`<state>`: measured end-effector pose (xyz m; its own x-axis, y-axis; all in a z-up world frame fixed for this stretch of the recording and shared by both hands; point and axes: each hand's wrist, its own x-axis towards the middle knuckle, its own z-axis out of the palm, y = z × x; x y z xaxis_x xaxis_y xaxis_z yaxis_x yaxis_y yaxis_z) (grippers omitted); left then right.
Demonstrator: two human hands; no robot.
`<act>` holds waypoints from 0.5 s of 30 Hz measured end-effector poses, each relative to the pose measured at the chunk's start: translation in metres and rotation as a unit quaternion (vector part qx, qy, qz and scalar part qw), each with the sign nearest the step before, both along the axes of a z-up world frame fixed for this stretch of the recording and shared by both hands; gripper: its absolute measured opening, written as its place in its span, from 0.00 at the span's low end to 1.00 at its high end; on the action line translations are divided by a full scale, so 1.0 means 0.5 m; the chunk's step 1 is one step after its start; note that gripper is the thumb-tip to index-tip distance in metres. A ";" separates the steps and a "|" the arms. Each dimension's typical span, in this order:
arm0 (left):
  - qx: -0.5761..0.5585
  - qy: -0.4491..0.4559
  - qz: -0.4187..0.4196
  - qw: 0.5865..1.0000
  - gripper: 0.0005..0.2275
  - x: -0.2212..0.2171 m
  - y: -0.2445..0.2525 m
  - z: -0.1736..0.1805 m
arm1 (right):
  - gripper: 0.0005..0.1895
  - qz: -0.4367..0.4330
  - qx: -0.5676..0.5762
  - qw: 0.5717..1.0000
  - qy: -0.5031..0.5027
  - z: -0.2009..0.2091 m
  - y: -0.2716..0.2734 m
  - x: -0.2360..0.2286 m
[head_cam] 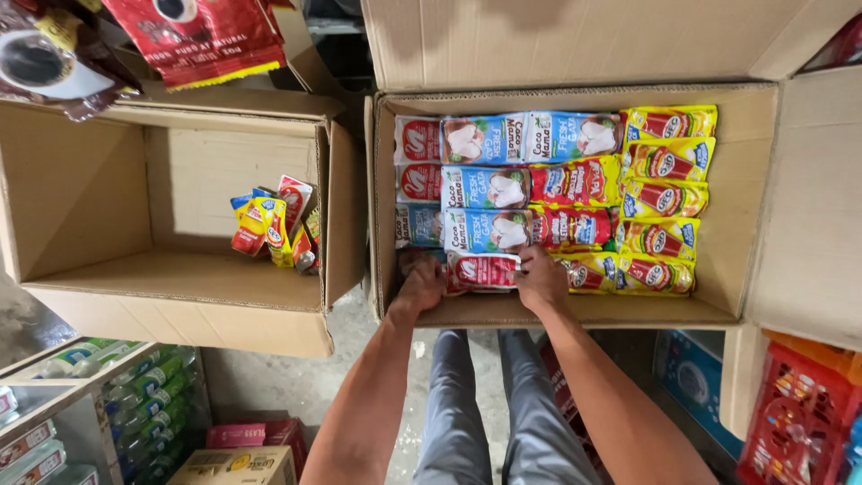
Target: Organizing various snack and condiment pouches/sachets into a cardboard box.
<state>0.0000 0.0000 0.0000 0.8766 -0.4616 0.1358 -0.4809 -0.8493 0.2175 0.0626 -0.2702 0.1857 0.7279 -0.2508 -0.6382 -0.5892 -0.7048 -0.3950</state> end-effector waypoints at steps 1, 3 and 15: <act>-0.001 0.003 -0.001 1.000 0.08 0.002 0.000 0.025 | 0.24 -0.001 -0.001 1.000 0.003 0.006 0.003 -0.006; 0.244 -0.074 -0.095 0.962 0.12 0.030 -0.001 0.070 | 0.22 0.011 -0.006 0.999 -0.035 0.014 0.009 0.000; -0.230 0.456 0.278 0.813 0.21 0.094 -0.029 0.215 | 0.20 0.082 -0.059 0.995 -0.018 0.017 0.039 0.026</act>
<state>0.0469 -0.0143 0.1076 0.7654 -0.0429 -0.6421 0.4897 -0.6084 0.6245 0.0755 -0.2508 0.1941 0.7872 -0.1973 -0.5843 -0.4488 -0.8331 -0.3234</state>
